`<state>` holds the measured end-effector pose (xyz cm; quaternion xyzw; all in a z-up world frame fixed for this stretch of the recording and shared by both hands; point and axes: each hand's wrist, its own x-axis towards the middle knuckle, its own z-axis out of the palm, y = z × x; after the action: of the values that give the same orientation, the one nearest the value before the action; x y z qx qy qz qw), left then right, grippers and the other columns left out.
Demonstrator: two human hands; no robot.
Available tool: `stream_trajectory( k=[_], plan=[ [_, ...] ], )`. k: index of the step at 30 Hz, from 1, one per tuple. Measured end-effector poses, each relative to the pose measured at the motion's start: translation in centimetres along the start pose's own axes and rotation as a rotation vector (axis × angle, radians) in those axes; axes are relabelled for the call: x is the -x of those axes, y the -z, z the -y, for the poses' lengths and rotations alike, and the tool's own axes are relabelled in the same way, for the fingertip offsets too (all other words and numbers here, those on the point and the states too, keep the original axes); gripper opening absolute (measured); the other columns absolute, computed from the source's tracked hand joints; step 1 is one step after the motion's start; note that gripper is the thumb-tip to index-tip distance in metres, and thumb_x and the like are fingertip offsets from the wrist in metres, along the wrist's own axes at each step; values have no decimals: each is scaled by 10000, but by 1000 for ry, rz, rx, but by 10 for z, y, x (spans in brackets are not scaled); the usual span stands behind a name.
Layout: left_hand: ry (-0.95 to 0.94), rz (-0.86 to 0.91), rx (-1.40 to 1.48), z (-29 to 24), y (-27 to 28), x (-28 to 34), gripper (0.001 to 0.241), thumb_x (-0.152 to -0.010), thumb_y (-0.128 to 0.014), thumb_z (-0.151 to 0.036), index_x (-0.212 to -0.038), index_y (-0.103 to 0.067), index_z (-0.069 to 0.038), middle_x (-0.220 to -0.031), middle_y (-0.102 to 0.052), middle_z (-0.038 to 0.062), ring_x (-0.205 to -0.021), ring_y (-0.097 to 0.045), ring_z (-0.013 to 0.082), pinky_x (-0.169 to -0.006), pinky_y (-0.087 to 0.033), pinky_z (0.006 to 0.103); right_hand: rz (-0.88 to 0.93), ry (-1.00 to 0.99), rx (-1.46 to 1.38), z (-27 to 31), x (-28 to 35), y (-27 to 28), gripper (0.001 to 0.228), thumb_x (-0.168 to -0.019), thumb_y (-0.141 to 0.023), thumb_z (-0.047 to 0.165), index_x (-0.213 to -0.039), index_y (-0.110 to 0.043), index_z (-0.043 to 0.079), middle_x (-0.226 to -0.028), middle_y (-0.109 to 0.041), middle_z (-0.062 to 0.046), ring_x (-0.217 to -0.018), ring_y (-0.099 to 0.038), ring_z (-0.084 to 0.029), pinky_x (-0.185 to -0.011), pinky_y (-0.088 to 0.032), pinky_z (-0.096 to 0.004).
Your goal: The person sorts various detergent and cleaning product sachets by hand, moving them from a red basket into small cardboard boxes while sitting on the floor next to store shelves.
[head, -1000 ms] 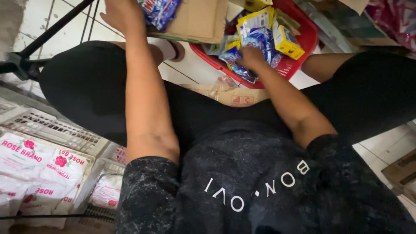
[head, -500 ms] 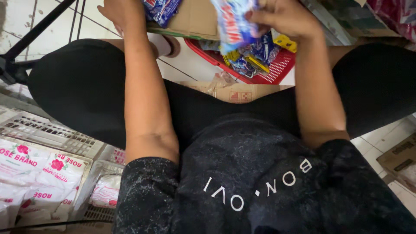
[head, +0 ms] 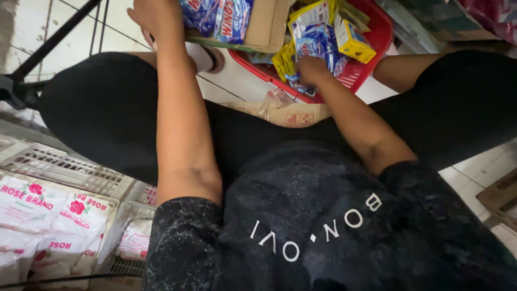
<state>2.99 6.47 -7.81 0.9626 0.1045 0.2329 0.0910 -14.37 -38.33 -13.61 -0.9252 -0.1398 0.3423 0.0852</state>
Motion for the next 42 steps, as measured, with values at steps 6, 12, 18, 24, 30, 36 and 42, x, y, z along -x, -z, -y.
stream_trajectory(
  k=[6,12,18,24,30,36,42],
  plan=[
    [31,60,60,-6,21,1,206,-856,-651,-264,-802,-743,-87,-764,-758,137,-756,-726,381,-874,-472,629,-61,153,-252,-46,35,124,406,-707,-887,187,-1057,-723,61,-978,-663,-157,-898,-630,-302,-741,-511,-427],
    [162,262,35,-19,34,-9,223,-893,-636,-283,-820,-730,-94,-785,-752,140,-766,-721,382,-932,-472,605,-224,129,-638,49,116,269,354,-937,-784,311,-1187,-707,73,-1033,-730,-103,-918,-698,-196,-797,-551,-338],
    [49,47,18,-29,53,-9,192,-817,-660,-256,-827,-741,-83,-836,-741,154,-781,-704,404,-751,-468,662,-187,-39,-702,41,64,250,363,-908,-752,288,-1208,-693,92,-926,-726,-95,-806,-687,-213,-698,-544,-400],
    [6,41,132,-22,45,-3,190,-865,-669,-264,-846,-743,-89,-816,-756,124,-744,-716,380,-795,-477,656,-306,-40,111,-10,-4,129,487,-653,-819,193,-1119,-744,72,-1069,-722,-196,-978,-688,-390,-859,-508,-582],
    [-28,-54,9,-31,49,-4,182,-851,-643,-238,-853,-732,-79,-815,-752,138,-747,-717,391,-768,-488,651,-614,16,330,-22,-1,54,396,-623,-744,188,-1005,-783,91,-1009,-754,-145,-966,-723,-340,-831,-542,-486],
    [166,142,6,-34,49,-11,218,-939,-618,-269,-889,-721,-83,-894,-741,149,-805,-709,400,-797,-501,634,41,-89,142,-31,-16,64,246,-762,-779,220,-943,-797,55,-962,-744,-218,-900,-725,-376,-792,-563,-475],
    [31,40,-32,-36,36,-3,168,-871,-623,-220,-889,-719,-84,-894,-732,146,-812,-707,402,-850,-450,701,481,-201,-449,-15,59,184,659,-736,-818,253,-1362,-619,212,-1183,-761,-133,-1033,-731,-275,-960,-521,-489]
  ],
)
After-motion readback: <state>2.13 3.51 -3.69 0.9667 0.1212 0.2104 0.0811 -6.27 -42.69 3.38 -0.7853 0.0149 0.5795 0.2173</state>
